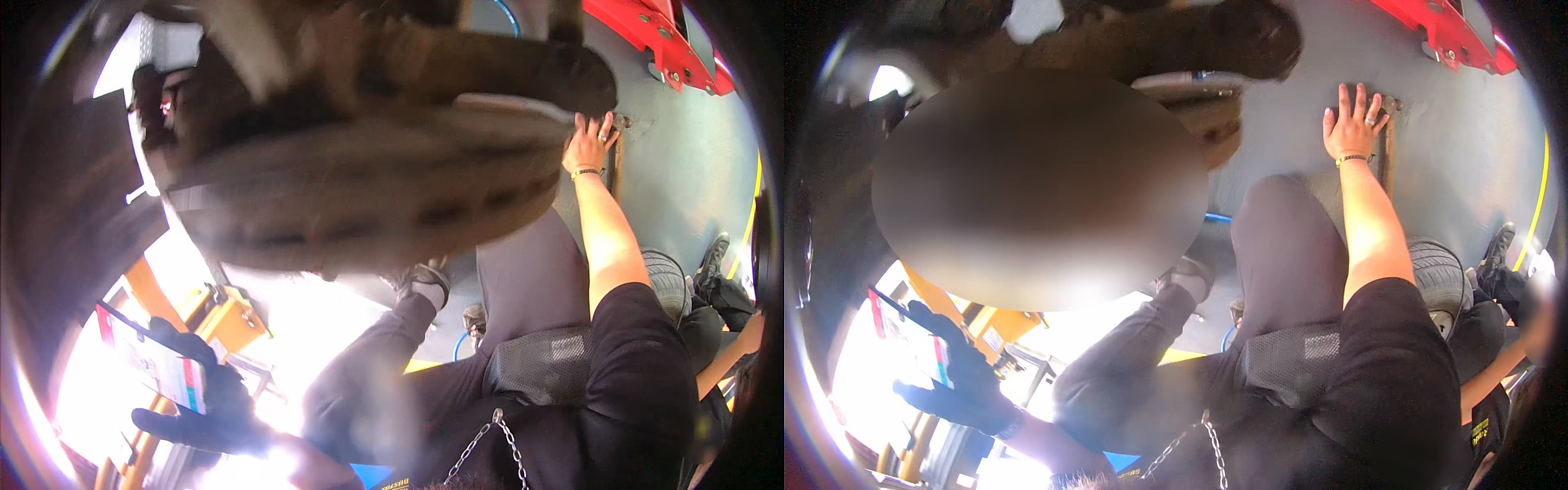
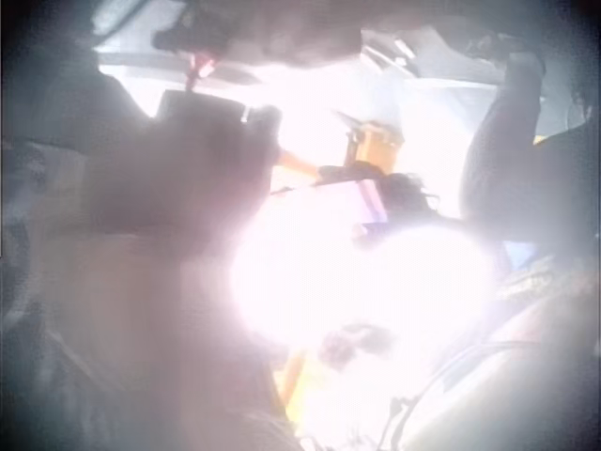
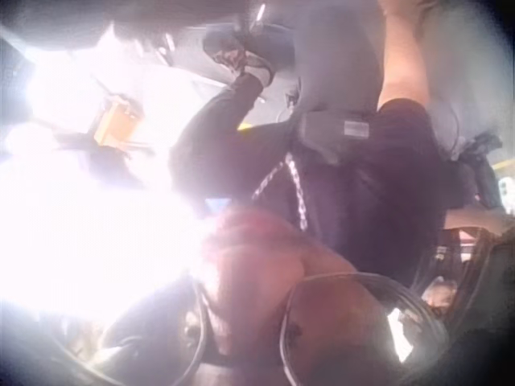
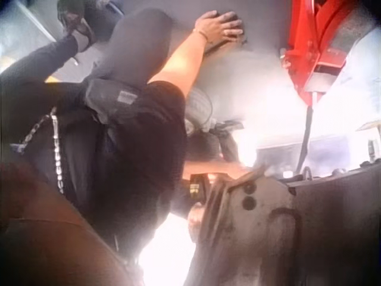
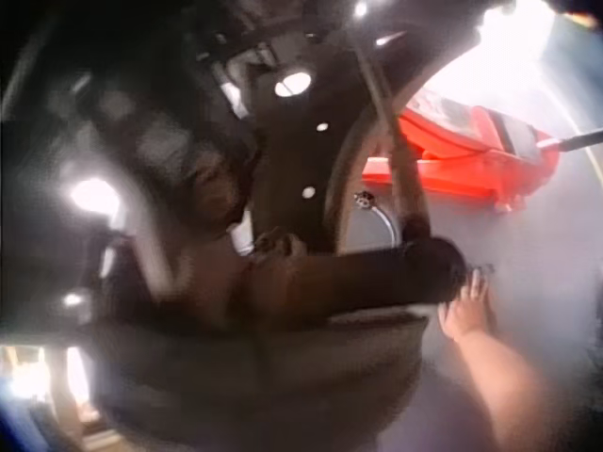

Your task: The person removes a brake caliper, uses a hammer to tap the rotor, then reinstalls the caliper and tightens bolts with a pneumatic impact wrench. The person also handles washers and bolts by hand while working on the wheel hub assembly.

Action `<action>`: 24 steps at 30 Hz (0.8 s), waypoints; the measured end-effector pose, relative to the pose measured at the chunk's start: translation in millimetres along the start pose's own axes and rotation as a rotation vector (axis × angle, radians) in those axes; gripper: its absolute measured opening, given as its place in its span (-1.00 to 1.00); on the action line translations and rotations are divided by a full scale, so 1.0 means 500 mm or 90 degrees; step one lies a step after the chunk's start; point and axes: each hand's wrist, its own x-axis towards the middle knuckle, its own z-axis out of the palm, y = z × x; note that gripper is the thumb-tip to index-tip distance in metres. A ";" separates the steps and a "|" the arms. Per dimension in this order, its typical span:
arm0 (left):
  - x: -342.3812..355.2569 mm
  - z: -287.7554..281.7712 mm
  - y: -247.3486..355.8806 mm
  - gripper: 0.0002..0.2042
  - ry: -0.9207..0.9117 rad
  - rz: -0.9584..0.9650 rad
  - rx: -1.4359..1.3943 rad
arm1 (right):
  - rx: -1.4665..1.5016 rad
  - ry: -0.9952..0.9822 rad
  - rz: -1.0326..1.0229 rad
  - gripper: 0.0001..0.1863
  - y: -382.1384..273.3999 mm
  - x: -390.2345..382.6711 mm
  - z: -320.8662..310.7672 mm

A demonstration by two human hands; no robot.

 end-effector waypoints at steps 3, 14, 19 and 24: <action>0.015 -0.002 0.012 -0.05 -0.018 0.014 -0.006 | -0.021 -0.020 0.046 -0.37 0.022 -0.015 0.010; -0.159 -0.085 0.182 -0.12 -0.049 0.069 -0.159 | 1.336 -0.688 -0.244 -0.15 -0.112 -0.209 -0.572; -0.204 -0.117 0.161 -0.28 -0.052 0.056 -0.377 | 1.346 -0.708 0.023 -0.31 -0.153 -0.212 -0.724; -0.213 -0.121 0.146 -0.43 -0.101 -0.181 -0.997 | 1.442 -0.725 -0.081 -0.49 -0.192 -0.186 -0.692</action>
